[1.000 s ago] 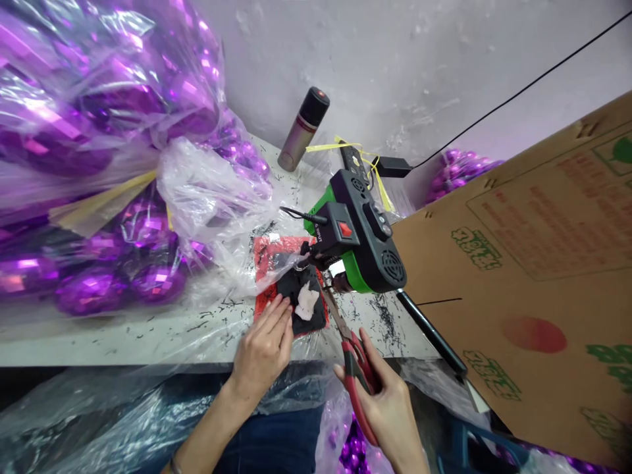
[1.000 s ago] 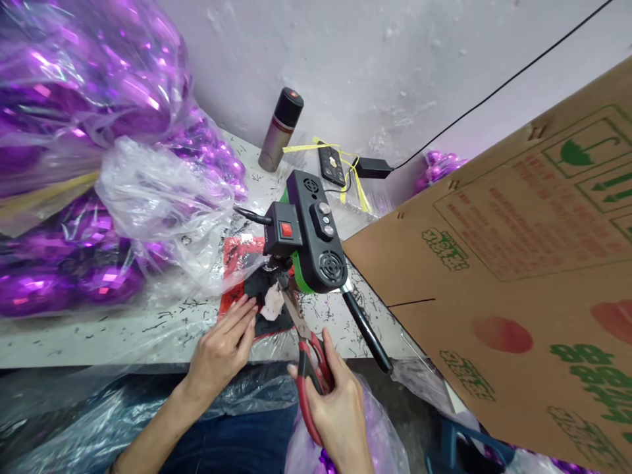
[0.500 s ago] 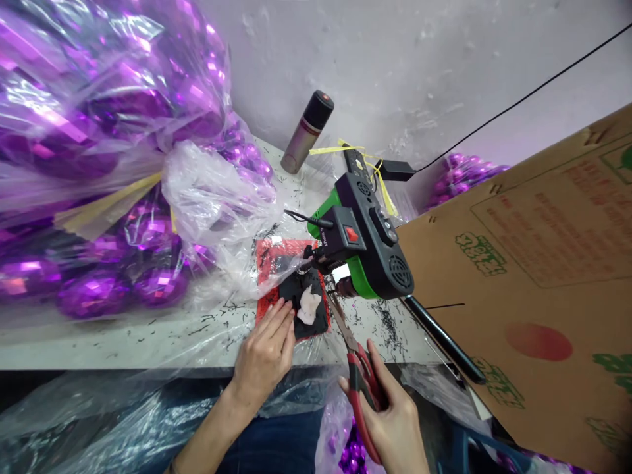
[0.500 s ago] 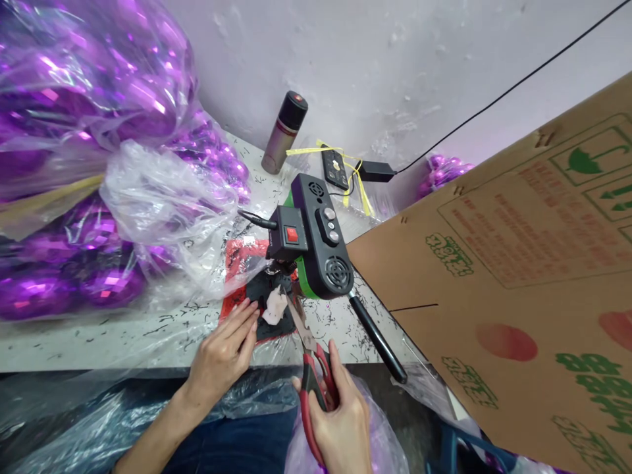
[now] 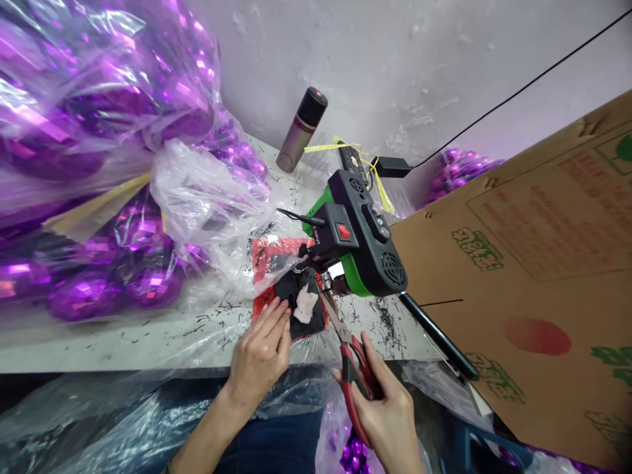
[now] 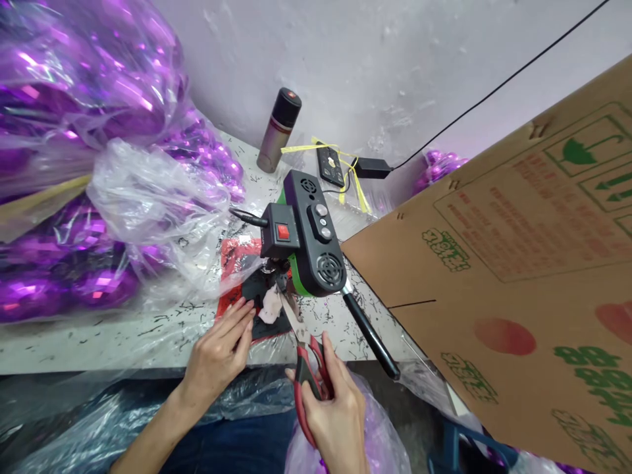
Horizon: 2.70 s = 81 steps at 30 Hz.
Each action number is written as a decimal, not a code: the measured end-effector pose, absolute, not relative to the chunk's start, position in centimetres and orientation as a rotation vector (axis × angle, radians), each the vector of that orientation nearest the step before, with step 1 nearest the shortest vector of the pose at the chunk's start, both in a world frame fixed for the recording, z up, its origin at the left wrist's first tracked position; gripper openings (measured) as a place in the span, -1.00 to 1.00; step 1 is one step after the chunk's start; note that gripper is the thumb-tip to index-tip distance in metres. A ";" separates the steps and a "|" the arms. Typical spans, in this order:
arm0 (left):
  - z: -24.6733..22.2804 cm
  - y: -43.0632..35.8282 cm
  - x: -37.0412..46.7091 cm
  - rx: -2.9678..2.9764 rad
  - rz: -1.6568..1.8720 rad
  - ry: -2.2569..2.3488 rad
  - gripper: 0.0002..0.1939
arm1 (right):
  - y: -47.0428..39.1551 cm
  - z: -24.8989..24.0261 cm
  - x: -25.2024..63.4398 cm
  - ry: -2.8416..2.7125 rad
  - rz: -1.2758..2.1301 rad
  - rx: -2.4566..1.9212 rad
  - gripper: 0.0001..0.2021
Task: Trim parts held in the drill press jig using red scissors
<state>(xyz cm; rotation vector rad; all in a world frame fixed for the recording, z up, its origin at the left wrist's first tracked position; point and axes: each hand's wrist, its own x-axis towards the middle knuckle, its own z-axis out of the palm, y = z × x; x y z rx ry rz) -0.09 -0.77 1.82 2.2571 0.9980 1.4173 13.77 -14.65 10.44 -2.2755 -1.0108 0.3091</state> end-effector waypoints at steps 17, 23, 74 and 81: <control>1.9 -0.6 -0.2 2.257 1.418 0.986 -0.70 | -14.8 10.5 13.8 -0.998 0.280 -2.313 -0.28; 2.0 -0.7 -0.2 2.252 1.412 0.985 -0.75 | -14.5 10.4 12.8 -0.903 0.302 -2.321 -0.28; 1.9 -0.6 -0.1 2.260 1.436 0.993 -0.77 | -14.7 10.1 13.3 -0.998 0.362 -2.331 -0.26; 2.0 -0.6 0.0 2.236 1.448 0.999 -0.76 | -13.7 10.4 13.1 -1.039 0.379 -2.313 -0.28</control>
